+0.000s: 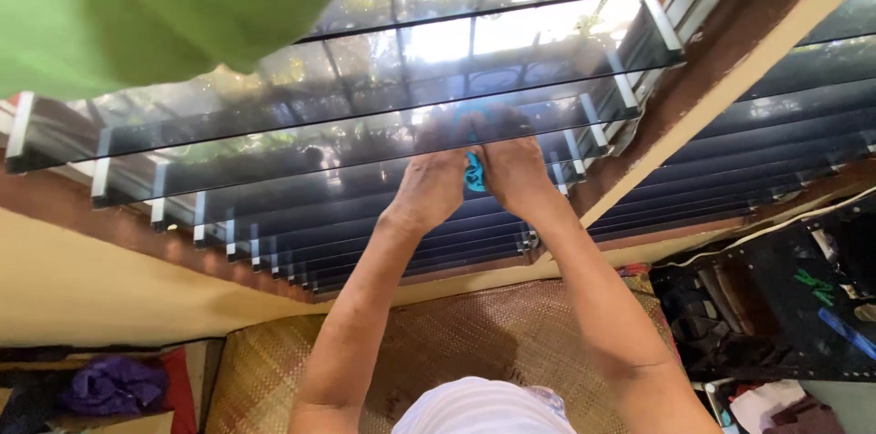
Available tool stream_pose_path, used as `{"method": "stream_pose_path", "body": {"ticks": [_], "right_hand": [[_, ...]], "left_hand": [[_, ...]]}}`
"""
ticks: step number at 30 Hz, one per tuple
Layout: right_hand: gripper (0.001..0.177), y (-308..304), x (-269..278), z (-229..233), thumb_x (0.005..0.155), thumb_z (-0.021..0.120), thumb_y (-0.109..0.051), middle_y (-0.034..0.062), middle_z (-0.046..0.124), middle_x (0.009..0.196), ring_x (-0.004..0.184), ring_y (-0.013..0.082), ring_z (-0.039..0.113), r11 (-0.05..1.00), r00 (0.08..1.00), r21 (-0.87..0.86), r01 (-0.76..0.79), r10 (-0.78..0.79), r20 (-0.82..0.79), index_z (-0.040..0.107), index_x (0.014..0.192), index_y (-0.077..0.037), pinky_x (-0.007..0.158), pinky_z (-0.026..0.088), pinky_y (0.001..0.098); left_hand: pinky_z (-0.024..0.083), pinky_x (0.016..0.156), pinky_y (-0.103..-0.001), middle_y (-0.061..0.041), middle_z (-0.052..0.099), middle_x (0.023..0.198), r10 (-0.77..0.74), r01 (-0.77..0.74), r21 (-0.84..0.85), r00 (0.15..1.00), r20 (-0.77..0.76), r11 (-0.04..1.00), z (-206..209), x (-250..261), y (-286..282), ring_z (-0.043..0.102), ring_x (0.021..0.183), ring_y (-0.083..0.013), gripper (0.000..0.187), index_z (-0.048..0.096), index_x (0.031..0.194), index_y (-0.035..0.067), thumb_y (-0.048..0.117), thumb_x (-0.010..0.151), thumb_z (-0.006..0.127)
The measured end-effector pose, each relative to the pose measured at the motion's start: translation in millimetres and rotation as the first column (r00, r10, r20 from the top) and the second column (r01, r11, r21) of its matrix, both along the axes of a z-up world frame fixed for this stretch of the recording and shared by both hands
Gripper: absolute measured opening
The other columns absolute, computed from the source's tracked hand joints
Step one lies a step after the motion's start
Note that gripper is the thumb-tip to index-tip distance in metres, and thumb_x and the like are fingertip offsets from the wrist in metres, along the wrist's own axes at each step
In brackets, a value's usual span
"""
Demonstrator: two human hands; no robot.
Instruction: The person wipes a slatted window or skylight surface using a blue cloth. They move the cloth back and forth across the slats repeatedly, covering different sections of the window area.
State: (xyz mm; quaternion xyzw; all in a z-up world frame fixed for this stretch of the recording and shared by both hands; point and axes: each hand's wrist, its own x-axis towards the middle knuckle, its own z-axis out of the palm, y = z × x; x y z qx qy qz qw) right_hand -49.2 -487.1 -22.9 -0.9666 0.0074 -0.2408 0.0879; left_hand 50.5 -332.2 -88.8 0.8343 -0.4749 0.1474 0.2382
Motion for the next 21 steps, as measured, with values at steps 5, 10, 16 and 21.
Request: {"method": "stream_pose_path", "body": {"ticks": [5,10,16,21], "right_hand": [[0.014,-35.8,-12.7,8.8,0.097,0.060,-0.017,0.0197,0.071,0.094,0.095,0.0496,0.069,0.999,0.999,-0.032,-0.036,0.037,0.014,0.069,0.101,-0.007,0.081,0.054,0.0613],[0.013,-57.7,-24.7,33.9,0.099,0.060,-0.016,0.0187,0.070,0.088,0.088,0.0487,0.069,0.998,1.000,-0.059,-0.011,0.012,0.010,0.067,0.097,-0.006,0.075,0.055,0.0611],[0.020,-62.6,-33.2,60.3,0.101,0.050,-0.005,0.0292,0.067,0.086,0.087,0.0586,0.064,0.993,0.993,0.056,-0.103,0.107,-0.056,0.068,0.095,0.002,0.077,0.051,0.0684],[0.059,-87.6,-30.6,27.7,0.119,0.032,-0.032,0.0140,0.056,0.066,0.065,0.0409,0.057,0.983,0.996,-0.176,-0.052,0.038,-0.082,0.055,0.071,-0.008,0.062,0.035,0.0527]], "left_hand": [[0.050,0.086,-0.054,-0.009,0.066,0.108,-0.045,0.045,0.008,0.999,-0.025,0.999,13.8,-17.6,-37.4,0.066,0.100,-0.0400,0.047,0.055,0.130,0.018,0.002,0.085,0.055],[0.050,0.083,-0.053,-0.008,0.067,0.104,-0.053,0.054,0.019,0.997,-0.051,0.998,31.8,-25.8,-68.8,0.066,0.097,-0.0391,0.045,0.056,0.125,0.019,0.001,0.084,0.056],[0.050,0.079,-0.052,-0.006,0.068,0.099,0.061,-0.057,0.048,0.994,-0.086,0.997,43.5,-28.6,-87.6,0.067,0.093,-0.0379,0.042,0.057,0.119,0.020,0.000,0.083,0.056],[0.050,0.074,-0.051,-0.005,0.069,0.093,0.143,-0.137,0.057,0.983,-0.115,0.989,55.3,-34.8,-89.2,0.068,0.089,-0.0367,0.039,0.059,0.113,0.021,-0.001,0.081,0.056]]}}
